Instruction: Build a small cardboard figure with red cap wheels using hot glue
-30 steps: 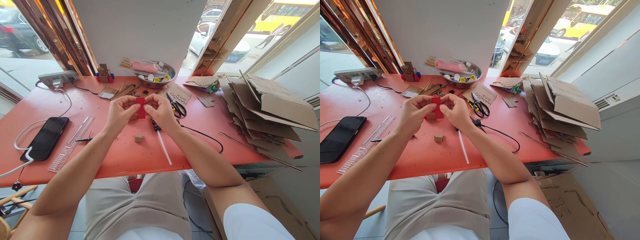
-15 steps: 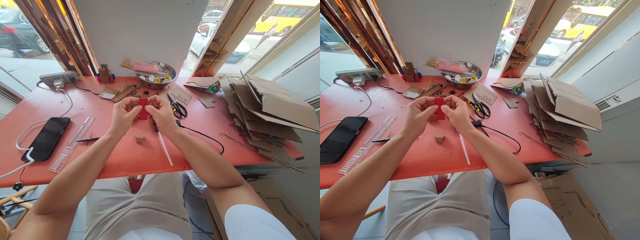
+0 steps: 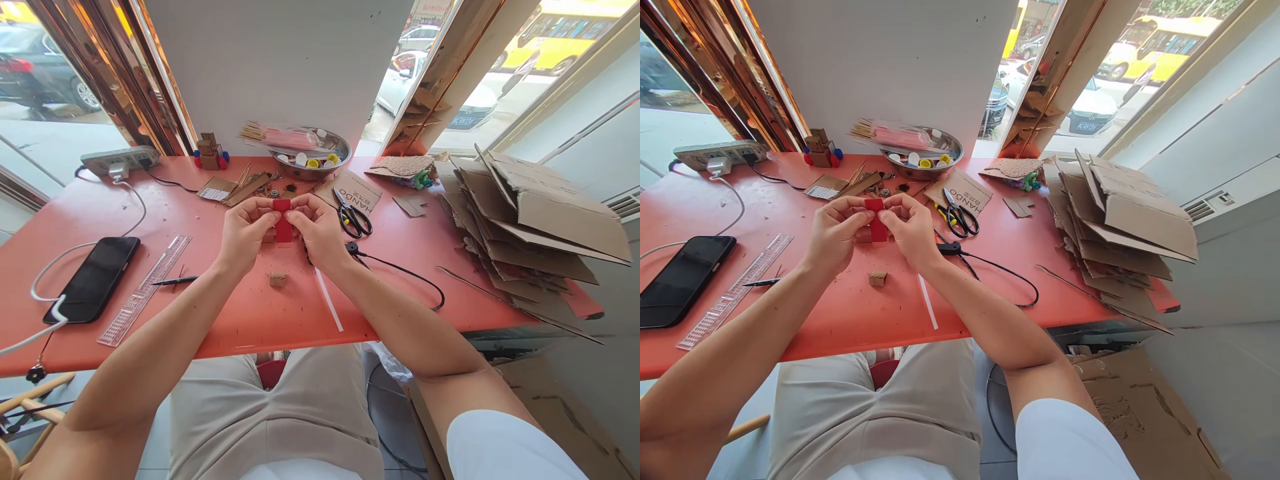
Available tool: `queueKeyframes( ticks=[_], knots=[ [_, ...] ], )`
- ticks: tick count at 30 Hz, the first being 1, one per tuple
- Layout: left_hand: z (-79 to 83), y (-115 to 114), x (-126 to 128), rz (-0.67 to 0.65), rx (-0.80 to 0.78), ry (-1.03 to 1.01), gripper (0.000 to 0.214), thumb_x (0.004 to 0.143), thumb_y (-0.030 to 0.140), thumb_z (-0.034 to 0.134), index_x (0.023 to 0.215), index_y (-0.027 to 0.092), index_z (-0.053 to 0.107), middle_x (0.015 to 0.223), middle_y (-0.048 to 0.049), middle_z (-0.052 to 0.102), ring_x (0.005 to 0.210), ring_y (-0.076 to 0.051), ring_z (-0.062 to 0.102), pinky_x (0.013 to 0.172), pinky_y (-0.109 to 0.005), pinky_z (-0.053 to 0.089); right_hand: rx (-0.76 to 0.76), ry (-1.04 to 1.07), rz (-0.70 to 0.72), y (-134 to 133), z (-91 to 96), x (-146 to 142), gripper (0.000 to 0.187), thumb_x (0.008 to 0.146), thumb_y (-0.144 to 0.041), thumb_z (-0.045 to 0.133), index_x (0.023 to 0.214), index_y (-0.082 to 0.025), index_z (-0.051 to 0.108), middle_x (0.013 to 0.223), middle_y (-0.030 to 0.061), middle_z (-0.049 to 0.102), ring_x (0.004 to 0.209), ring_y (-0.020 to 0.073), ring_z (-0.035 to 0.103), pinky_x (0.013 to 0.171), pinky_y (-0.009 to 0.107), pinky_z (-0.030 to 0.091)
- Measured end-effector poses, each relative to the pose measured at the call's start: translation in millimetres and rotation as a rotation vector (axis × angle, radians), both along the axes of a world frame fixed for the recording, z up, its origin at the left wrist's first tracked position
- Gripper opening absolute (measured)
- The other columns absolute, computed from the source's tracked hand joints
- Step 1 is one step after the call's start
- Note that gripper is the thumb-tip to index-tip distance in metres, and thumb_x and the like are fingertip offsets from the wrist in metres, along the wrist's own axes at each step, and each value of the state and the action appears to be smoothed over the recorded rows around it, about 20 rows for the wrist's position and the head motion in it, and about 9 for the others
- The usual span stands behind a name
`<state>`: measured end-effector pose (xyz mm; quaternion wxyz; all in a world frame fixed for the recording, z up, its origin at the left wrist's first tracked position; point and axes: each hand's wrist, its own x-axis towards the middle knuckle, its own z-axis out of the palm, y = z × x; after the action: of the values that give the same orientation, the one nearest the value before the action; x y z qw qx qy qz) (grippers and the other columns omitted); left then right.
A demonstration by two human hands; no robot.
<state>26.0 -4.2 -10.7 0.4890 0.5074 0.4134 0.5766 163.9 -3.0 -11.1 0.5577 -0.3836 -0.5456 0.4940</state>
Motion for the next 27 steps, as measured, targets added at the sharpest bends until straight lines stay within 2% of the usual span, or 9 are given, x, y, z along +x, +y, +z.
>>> queueKeyframes(
  ticks=[6,9,13,16,19,22,27],
  knots=[
    [5.8,-2,1,0.027,-0.046,-0.056,0.025,0.06,0.03,0.08,0.079,0.021,0.067,0.07,0.0021,0.07,0.067,-0.02,0.074,0.058,-0.032,0.065,0.085,-0.013,-0.003,1,0.4,3,0.017,0.071,-0.035,0.065,0.081,-0.025,0.055,0.06,-0.0095,0.053,0.055,0.009,0.049,0.054,0.023,0.04],
    [7.4,-3,0,-0.061,-0.107,-0.037,0.027,0.062,0.031,0.083,0.079,0.021,0.064,0.066,0.0031,0.068,0.06,-0.018,0.072,0.052,-0.027,0.06,0.111,-0.03,-0.011,4,-0.9,6,0.014,0.073,-0.031,0.065,0.079,-0.025,0.053,0.06,-0.0098,0.052,0.056,0.0089,0.049,0.055,0.023,0.041],
    [7.8,-3,-1,-0.164,-0.123,0.02,0.037,0.064,0.041,0.089,0.077,0.022,0.061,0.061,0.0036,0.066,0.059,-0.019,0.073,0.051,-0.025,0.058,0.104,-0.034,-0.002,8,-2.2,11,0.016,0.075,-0.031,0.068,0.084,-0.025,0.057,0.067,-0.0075,0.062,0.061,0.0103,0.056,0.059,0.024,0.047],
    [7.8,-3,-1,-0.126,-0.062,0.04,0.038,0.064,0.042,0.09,0.078,0.022,0.061,0.063,0.0024,0.067,0.066,-0.022,0.076,0.053,-0.027,0.06,0.071,-0.056,0.027,10,-2.9,13,0.019,0.075,-0.033,0.072,0.088,-0.025,0.061,0.077,-0.0037,0.072,0.07,0.0133,0.064,0.064,0.027,0.054],
    [8.1,-4,0,-0.076,-0.038,0.041,0.033,0.063,0.039,0.086,0.079,0.022,0.063,0.063,0.002,0.067,0.067,-0.022,0.075,0.055,-0.03,0.062,0.054,-0.062,0.029,10,-2.7,14,0.019,0.073,-0.032,0.074,0.086,-0.024,0.063,0.083,-0.0015,0.074,0.078,0.016,0.068,0.072,0.03,0.058],
    [8.5,-5,1,-0.034,-0.059,0.002,0.032,0.058,0.037,0.084,0.078,0.021,0.065,0.064,0.0016,0.068,0.069,-0.024,0.076,0.057,-0.032,0.064,0.06,-0.044,-0.003,9,-1.6,13,0.019,0.069,-0.032,0.073,0.083,-0.024,0.063,0.08,-0.0022,0.073,0.077,0.0155,0.066,0.073,0.03,0.058],
    [7.6,-4,3,0.015,-0.104,-0.028,0.029,0.055,0.035,0.082,0.073,0.021,0.063,0.066,0.0023,0.068,0.065,-0.021,0.073,0.059,-0.034,0.064,0.039,-0.003,0.003,6,-1.1,8,0.02,0.067,-0.035,0.07,0.081,-0.023,0.063,0.074,-0.0037,0.069,0.07,0.014,0.061,0.066,0.028,0.055]
  ],
)
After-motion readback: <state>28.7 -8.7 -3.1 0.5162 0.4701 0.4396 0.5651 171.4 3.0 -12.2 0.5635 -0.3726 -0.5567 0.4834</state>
